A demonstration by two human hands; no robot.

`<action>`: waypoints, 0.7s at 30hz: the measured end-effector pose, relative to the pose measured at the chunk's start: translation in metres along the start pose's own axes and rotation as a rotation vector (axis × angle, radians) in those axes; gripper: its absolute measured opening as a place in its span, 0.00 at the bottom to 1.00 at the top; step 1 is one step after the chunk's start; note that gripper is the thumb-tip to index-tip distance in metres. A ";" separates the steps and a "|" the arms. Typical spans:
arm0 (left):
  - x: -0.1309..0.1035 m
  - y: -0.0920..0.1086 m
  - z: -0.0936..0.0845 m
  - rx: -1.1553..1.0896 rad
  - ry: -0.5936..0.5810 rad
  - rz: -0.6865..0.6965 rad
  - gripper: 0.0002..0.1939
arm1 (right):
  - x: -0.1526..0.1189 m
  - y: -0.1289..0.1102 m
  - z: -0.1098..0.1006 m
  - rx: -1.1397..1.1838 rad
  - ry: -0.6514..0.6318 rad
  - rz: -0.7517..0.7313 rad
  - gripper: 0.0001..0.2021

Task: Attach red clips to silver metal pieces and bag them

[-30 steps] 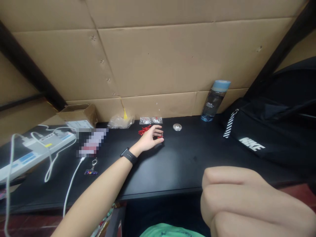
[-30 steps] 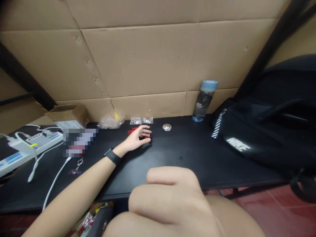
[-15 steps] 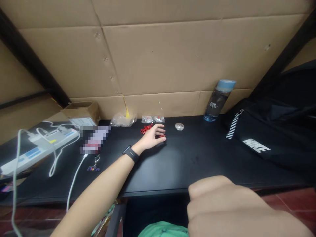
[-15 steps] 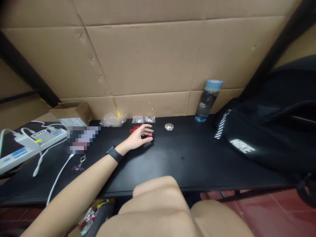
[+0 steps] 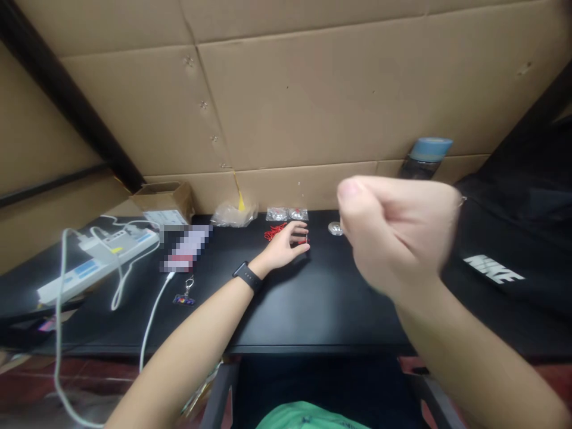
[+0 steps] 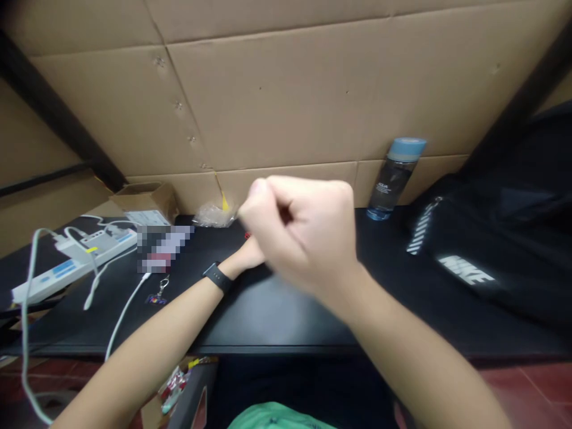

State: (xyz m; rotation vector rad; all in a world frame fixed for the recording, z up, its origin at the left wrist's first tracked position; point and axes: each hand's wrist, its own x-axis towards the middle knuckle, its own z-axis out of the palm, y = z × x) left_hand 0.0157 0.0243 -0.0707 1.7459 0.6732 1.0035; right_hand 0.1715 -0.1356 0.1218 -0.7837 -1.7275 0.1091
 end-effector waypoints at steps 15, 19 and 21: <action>0.001 0.006 0.001 0.142 0.015 0.024 0.26 | -0.068 0.211 0.041 -0.224 -0.453 0.276 0.05; 0.000 0.007 0.001 0.155 0.023 0.066 0.27 | -0.069 0.209 0.046 -0.298 -0.466 0.249 0.02; 0.000 0.008 0.001 0.165 0.011 0.060 0.26 | -0.071 0.209 0.047 -0.316 -0.467 0.248 0.02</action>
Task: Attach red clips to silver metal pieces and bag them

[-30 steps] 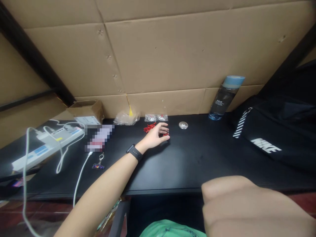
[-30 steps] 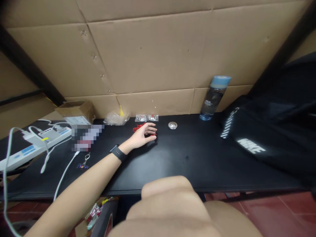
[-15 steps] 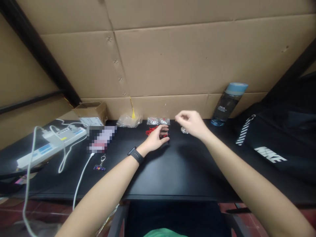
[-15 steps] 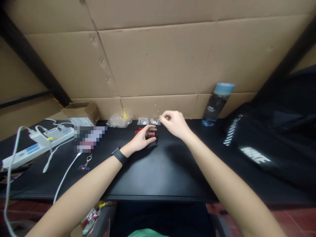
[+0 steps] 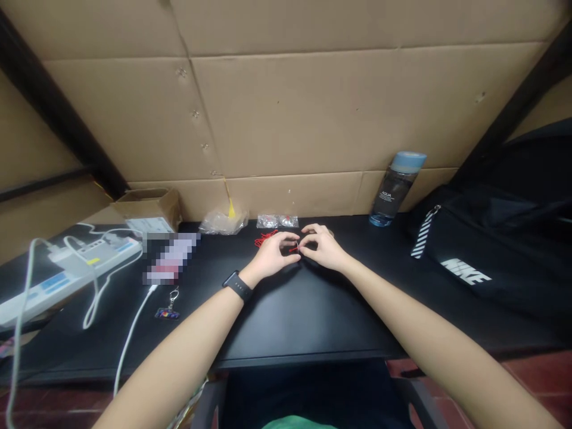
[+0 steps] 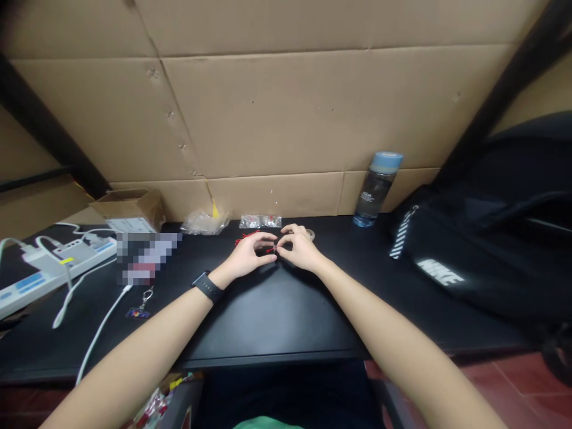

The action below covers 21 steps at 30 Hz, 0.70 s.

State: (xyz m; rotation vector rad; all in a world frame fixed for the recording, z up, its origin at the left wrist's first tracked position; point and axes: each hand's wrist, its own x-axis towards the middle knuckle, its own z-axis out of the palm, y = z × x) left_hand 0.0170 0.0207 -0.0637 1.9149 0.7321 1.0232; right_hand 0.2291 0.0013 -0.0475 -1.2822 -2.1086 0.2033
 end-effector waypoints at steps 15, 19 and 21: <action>0.000 0.003 -0.002 0.011 -0.116 0.033 0.20 | -0.005 -0.003 0.003 -0.041 -0.035 -0.024 0.03; 0.000 0.000 -0.003 0.021 -0.117 0.039 0.20 | -0.005 -0.001 0.005 -0.027 -0.037 -0.020 0.01; 0.001 -0.002 -0.003 0.012 -0.116 0.023 0.20 | -0.005 -0.001 0.006 -0.020 -0.028 -0.022 0.01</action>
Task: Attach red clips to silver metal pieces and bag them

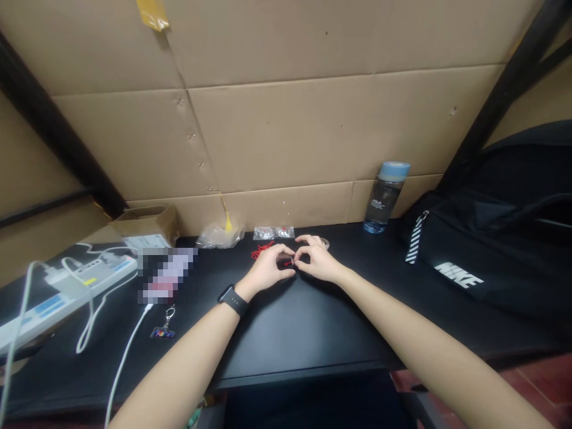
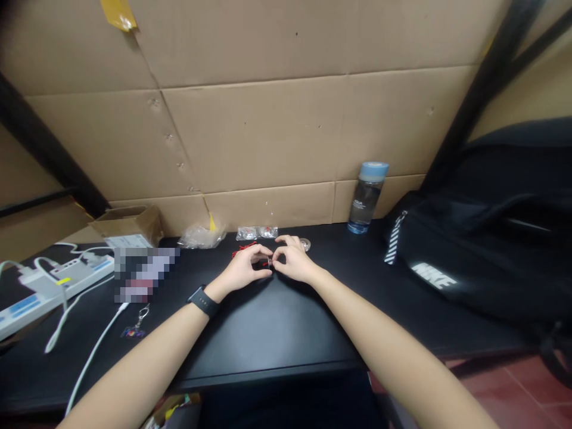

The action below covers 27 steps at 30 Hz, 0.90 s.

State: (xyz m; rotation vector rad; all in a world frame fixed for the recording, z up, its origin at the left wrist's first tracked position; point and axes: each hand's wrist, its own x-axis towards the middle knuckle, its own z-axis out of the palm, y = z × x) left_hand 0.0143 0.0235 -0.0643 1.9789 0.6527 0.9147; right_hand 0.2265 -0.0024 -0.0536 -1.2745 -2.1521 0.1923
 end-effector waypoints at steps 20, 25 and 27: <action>-0.001 0.013 0.004 0.267 0.010 0.057 0.19 | 0.004 0.004 -0.005 0.014 -0.052 0.067 0.03; -0.001 0.012 0.004 0.269 0.025 0.025 0.22 | 0.005 0.010 -0.015 0.032 -0.114 0.146 0.02; -0.001 0.011 0.004 0.277 0.021 0.023 0.22 | 0.006 0.010 -0.018 0.044 -0.131 0.151 0.02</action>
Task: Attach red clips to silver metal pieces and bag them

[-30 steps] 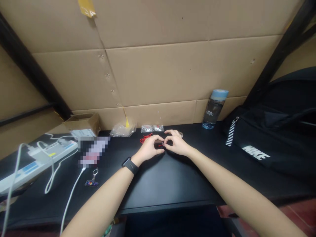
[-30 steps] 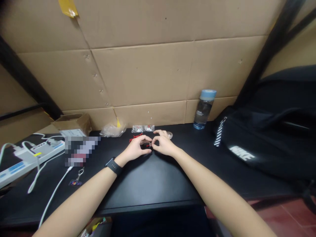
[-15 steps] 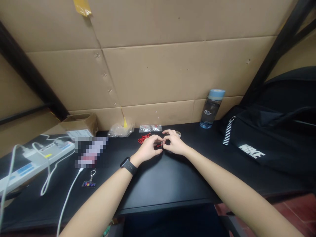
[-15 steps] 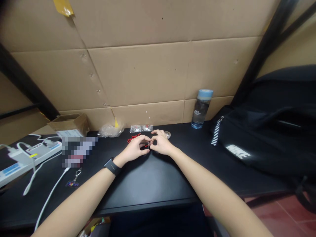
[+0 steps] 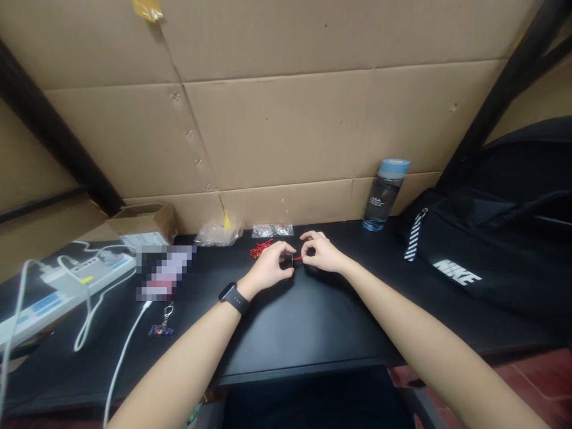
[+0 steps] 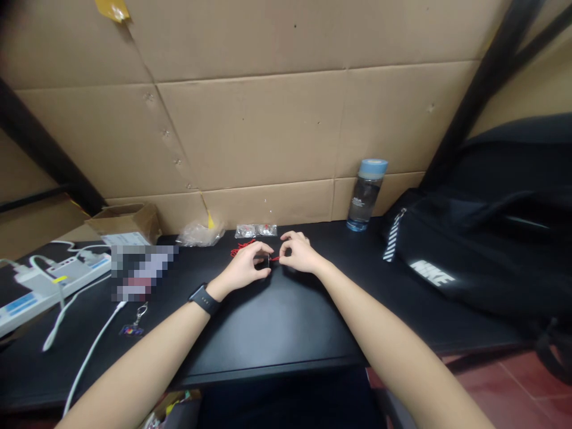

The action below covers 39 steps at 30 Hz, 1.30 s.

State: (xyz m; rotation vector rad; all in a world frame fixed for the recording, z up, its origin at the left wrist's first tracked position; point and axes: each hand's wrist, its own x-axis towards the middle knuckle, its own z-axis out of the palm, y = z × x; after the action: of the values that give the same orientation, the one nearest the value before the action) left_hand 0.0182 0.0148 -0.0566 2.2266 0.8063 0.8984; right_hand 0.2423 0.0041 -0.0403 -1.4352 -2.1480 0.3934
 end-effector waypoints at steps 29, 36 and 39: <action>-0.006 0.017 0.005 0.307 -0.129 0.172 0.17 | -0.003 0.004 -0.003 -0.165 0.184 -0.174 0.04; -0.010 0.004 0.013 0.497 -0.192 0.124 0.25 | -0.004 0.003 0.001 -0.198 0.191 -0.209 0.04; -0.010 0.002 0.014 0.524 -0.216 0.094 0.26 | -0.004 0.003 0.002 -0.198 0.184 -0.206 0.04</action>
State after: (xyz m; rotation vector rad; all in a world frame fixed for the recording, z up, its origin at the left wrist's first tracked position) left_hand 0.0231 0.0023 -0.0672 2.7751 0.9169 0.5077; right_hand 0.2442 0.0020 -0.0442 -1.2793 -2.2029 -0.0269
